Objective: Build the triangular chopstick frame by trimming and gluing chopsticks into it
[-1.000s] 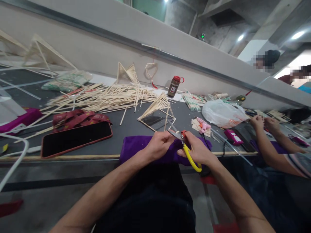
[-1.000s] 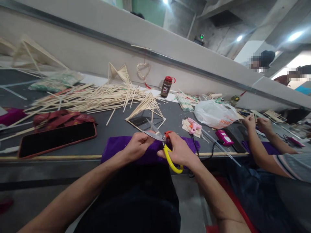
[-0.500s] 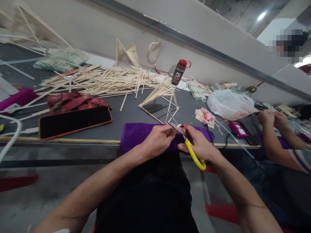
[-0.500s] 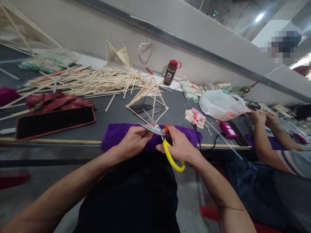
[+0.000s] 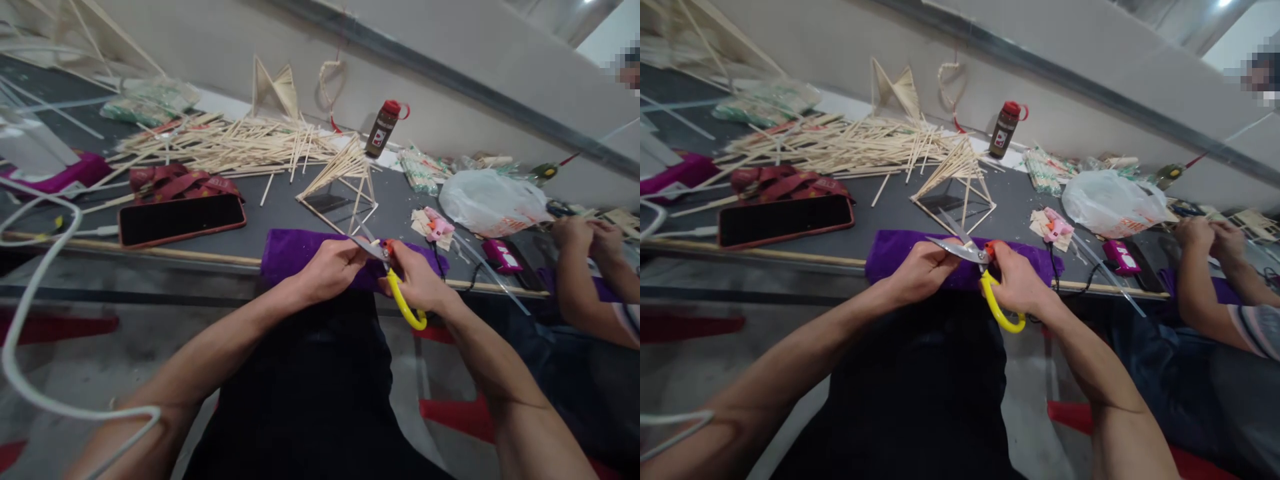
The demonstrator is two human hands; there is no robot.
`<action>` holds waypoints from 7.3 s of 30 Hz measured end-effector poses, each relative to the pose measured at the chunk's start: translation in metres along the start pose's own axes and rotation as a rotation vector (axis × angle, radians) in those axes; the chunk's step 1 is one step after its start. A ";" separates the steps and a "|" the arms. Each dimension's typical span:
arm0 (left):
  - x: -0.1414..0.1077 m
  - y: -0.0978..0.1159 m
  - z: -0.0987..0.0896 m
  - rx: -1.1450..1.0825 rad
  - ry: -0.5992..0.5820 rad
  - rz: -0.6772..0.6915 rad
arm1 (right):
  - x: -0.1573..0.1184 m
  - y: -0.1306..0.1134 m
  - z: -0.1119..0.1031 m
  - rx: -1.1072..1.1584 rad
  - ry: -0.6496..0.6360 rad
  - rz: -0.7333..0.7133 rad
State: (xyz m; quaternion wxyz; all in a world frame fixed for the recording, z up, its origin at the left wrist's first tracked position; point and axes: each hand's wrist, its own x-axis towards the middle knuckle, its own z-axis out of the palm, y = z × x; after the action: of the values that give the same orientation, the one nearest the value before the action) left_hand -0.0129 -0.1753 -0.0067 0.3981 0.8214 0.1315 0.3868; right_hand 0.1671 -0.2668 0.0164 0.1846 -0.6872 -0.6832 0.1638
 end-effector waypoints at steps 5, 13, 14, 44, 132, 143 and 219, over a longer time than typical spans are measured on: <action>-0.004 0.004 0.000 -0.011 0.005 -0.012 | -0.004 -0.002 -0.001 -0.048 0.026 -0.034; -0.005 0.003 0.004 -0.062 0.028 -0.054 | -0.005 -0.006 -0.004 -0.140 0.077 -0.025; -0.004 0.003 0.004 -0.068 0.054 -0.062 | -0.006 -0.007 -0.004 -0.157 0.097 -0.019; 0.028 -0.004 0.003 -0.403 -0.097 -0.069 | -0.008 0.027 -0.013 -0.335 0.180 -0.031; 0.028 -0.013 0.013 -0.203 -0.112 -0.179 | 0.001 0.031 -0.004 0.031 0.035 0.033; 0.056 -0.021 0.027 -0.170 -0.184 -0.173 | -0.002 0.040 -0.013 0.040 0.126 0.111; 0.034 -0.023 0.027 -0.200 0.076 -0.127 | 0.007 0.032 -0.005 0.041 0.125 0.113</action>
State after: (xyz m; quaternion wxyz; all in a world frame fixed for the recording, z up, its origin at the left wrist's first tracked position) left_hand 0.0320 -0.1577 -0.0160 0.4964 0.7524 0.1588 0.4028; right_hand 0.1979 -0.2602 0.0060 0.2310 -0.7298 -0.6270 0.1447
